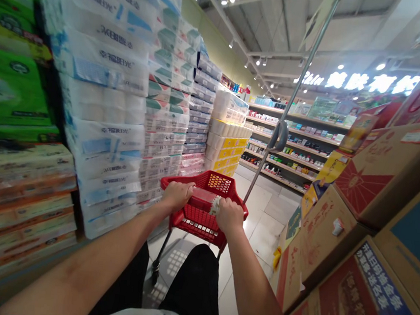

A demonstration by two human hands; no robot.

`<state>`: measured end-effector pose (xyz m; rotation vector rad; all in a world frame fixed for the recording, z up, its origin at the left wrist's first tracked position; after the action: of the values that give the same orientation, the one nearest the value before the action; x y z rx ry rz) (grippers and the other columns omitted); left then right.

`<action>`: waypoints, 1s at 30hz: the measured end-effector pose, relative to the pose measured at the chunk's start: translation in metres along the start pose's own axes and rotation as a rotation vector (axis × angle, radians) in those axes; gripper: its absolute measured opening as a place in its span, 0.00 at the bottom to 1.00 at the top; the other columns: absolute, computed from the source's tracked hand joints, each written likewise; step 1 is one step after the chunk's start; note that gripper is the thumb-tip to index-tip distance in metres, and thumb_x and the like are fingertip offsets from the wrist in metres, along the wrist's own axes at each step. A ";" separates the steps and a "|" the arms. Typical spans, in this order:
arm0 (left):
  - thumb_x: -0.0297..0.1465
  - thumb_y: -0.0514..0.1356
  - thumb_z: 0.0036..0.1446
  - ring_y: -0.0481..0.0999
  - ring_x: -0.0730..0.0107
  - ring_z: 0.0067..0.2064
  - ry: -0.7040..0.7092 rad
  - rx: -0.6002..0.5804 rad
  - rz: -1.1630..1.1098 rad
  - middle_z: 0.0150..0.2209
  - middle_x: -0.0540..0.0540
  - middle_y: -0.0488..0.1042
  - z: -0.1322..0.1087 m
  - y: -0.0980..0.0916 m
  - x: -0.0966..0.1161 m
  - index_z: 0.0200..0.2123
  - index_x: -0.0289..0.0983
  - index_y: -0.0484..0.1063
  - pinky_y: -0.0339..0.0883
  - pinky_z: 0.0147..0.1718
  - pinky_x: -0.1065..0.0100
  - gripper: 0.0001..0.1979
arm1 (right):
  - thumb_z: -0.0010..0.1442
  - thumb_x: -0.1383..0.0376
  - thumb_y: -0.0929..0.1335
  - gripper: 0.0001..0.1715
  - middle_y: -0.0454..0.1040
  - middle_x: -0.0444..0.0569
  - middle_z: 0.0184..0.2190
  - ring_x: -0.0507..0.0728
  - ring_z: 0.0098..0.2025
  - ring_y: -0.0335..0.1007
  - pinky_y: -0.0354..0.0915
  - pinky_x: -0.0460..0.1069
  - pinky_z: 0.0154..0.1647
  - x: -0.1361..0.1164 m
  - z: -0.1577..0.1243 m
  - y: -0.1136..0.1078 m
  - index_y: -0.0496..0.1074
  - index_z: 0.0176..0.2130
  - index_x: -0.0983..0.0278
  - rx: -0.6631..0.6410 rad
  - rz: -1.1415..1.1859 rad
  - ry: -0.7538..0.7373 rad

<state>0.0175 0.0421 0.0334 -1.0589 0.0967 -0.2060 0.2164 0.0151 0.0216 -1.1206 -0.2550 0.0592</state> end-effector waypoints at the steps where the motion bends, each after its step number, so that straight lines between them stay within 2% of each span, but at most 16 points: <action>1: 0.36 0.40 0.66 0.78 0.61 0.41 -0.006 0.002 0.000 0.38 0.42 0.80 0.000 -0.001 0.000 0.53 0.39 0.69 0.61 0.42 0.61 0.23 | 0.61 0.68 0.60 0.13 0.74 0.53 0.38 0.60 0.39 0.71 0.61 0.51 0.37 -0.002 -0.006 0.000 0.71 0.42 0.62 0.111 -0.022 0.022; 2: 0.36 0.40 0.66 0.78 0.61 0.41 -0.009 0.005 0.000 0.38 0.42 0.80 -0.001 -0.002 0.001 0.53 0.39 0.69 0.61 0.42 0.61 0.23 | 0.62 0.68 0.60 0.13 0.74 0.53 0.38 0.60 0.40 0.71 0.61 0.52 0.39 -0.004 -0.011 0.000 0.71 0.41 0.63 0.189 -0.039 0.045; 4: 0.35 0.40 0.66 0.78 0.62 0.41 -0.009 0.004 -0.004 0.39 0.43 0.80 -0.002 -0.002 0.002 0.53 0.39 0.69 0.61 0.42 0.61 0.23 | 0.61 0.68 0.60 0.12 0.74 0.53 0.37 0.60 0.40 0.71 0.60 0.52 0.40 -0.002 -0.012 0.001 0.71 0.40 0.63 0.208 -0.035 0.081; 6: 0.35 0.40 0.67 0.78 0.61 0.41 -0.004 0.005 -0.011 0.39 0.42 0.80 -0.002 -0.001 0.003 0.53 0.39 0.70 0.61 0.42 0.61 0.23 | 0.59 0.66 0.62 0.10 0.75 0.53 0.38 0.59 0.38 0.72 0.60 0.51 0.37 0.003 -0.002 0.001 0.72 0.39 0.63 0.079 0.020 0.078; 10: 0.36 0.39 0.67 0.78 0.60 0.41 -0.010 0.019 -0.034 0.37 0.41 0.80 -0.002 0.005 0.001 0.53 0.38 0.70 0.61 0.42 0.59 0.23 | 0.50 0.60 0.70 0.12 0.76 0.50 0.30 0.58 0.30 0.73 0.61 0.48 0.29 0.015 0.025 0.002 0.75 0.37 0.61 -0.391 0.098 -0.029; 11: 0.36 0.39 0.67 0.78 0.60 0.41 -0.019 0.014 -0.041 0.37 0.41 0.80 -0.002 0.007 -0.001 0.53 0.38 0.70 0.62 0.42 0.58 0.23 | 0.48 0.61 0.71 0.12 0.76 0.49 0.28 0.58 0.29 0.72 0.60 0.48 0.29 0.017 0.028 0.002 0.75 0.35 0.62 -0.443 0.095 -0.039; 13: 0.36 0.40 0.67 0.77 0.60 0.42 -0.036 0.008 -0.060 0.39 0.41 0.79 -0.003 0.007 -0.002 0.53 0.39 0.70 0.62 0.44 0.57 0.23 | 0.48 0.62 0.71 0.11 0.76 0.50 0.28 0.58 0.30 0.72 0.61 0.48 0.29 0.017 0.029 0.002 0.75 0.35 0.62 -0.455 0.085 -0.040; 16: 0.36 0.42 0.66 0.72 0.59 0.52 -0.061 0.082 -0.092 0.55 0.39 0.71 -0.008 0.001 0.003 0.60 0.41 0.63 0.60 0.50 0.55 0.23 | 0.58 0.65 0.64 0.12 0.76 0.52 0.37 0.59 0.36 0.72 0.60 0.49 0.33 0.008 0.016 0.004 0.72 0.42 0.62 -0.262 0.067 -0.028; 18: 0.38 0.44 0.66 0.62 0.56 0.61 -0.046 0.155 -0.111 0.65 0.41 0.58 -0.012 -0.006 0.015 0.65 0.46 0.53 0.57 0.54 0.51 0.25 | 0.61 0.68 0.60 0.13 0.74 0.52 0.38 0.59 0.38 0.70 0.58 0.50 0.36 0.002 0.003 0.004 0.71 0.42 0.63 0.024 0.005 -0.008; 20: 0.41 0.42 0.66 0.59 0.55 0.63 0.059 0.159 -0.137 0.67 0.44 0.55 -0.015 -0.007 0.034 0.65 0.51 0.52 0.54 0.55 0.45 0.24 | 0.64 0.67 0.58 0.13 0.72 0.52 0.36 0.58 0.38 0.66 0.56 0.51 0.39 -0.003 -0.008 0.007 0.71 0.39 0.63 0.245 -0.058 0.006; 21: 0.42 0.42 0.66 0.60 0.54 0.61 0.104 0.155 -0.144 0.65 0.45 0.58 -0.016 -0.007 0.043 0.63 0.51 0.55 0.52 0.56 0.42 0.23 | 0.65 0.66 0.58 0.13 0.71 0.51 0.35 0.58 0.37 0.65 0.55 0.51 0.39 -0.003 -0.012 0.010 0.71 0.39 0.63 0.310 -0.071 0.009; 24: 0.44 0.42 0.66 0.66 0.56 0.55 0.125 0.177 -0.135 0.56 0.47 0.71 -0.017 -0.003 0.057 0.55 0.49 0.66 0.48 0.57 0.40 0.21 | 0.65 0.65 0.59 0.13 0.71 0.52 0.37 0.58 0.38 0.62 0.53 0.53 0.42 -0.004 -0.017 0.019 0.71 0.42 0.63 0.415 -0.073 -0.027; 28: 0.43 0.42 0.67 0.68 0.59 0.52 0.141 0.235 -0.147 0.52 0.47 0.74 -0.017 -0.002 0.059 0.51 0.45 0.69 0.52 0.56 0.48 0.21 | 0.61 0.68 0.61 0.18 0.69 0.55 0.48 0.62 0.46 0.60 0.51 0.56 0.50 -0.007 -0.026 0.024 0.67 0.51 0.63 0.471 -0.030 -0.034; 30: 0.42 0.42 0.67 0.69 0.60 0.51 0.150 0.242 -0.152 0.50 0.47 0.74 -0.017 -0.004 0.058 0.50 0.45 0.70 0.52 0.54 0.50 0.21 | 0.58 0.69 0.63 0.23 0.68 0.57 0.50 0.64 0.50 0.59 0.50 0.58 0.54 -0.009 -0.029 0.022 0.66 0.53 0.64 0.459 -0.012 -0.005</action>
<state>0.0708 0.0132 0.0297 -0.8094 0.1229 -0.4245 0.2164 -0.0029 -0.0116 -0.6623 -0.2375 0.1046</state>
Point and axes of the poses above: each hand's wrist, its own z-axis towards the middle knuckle, its own y-axis out of the palm, x = y × z, the point moved 4 cm from there along z, towards the middle knuckle
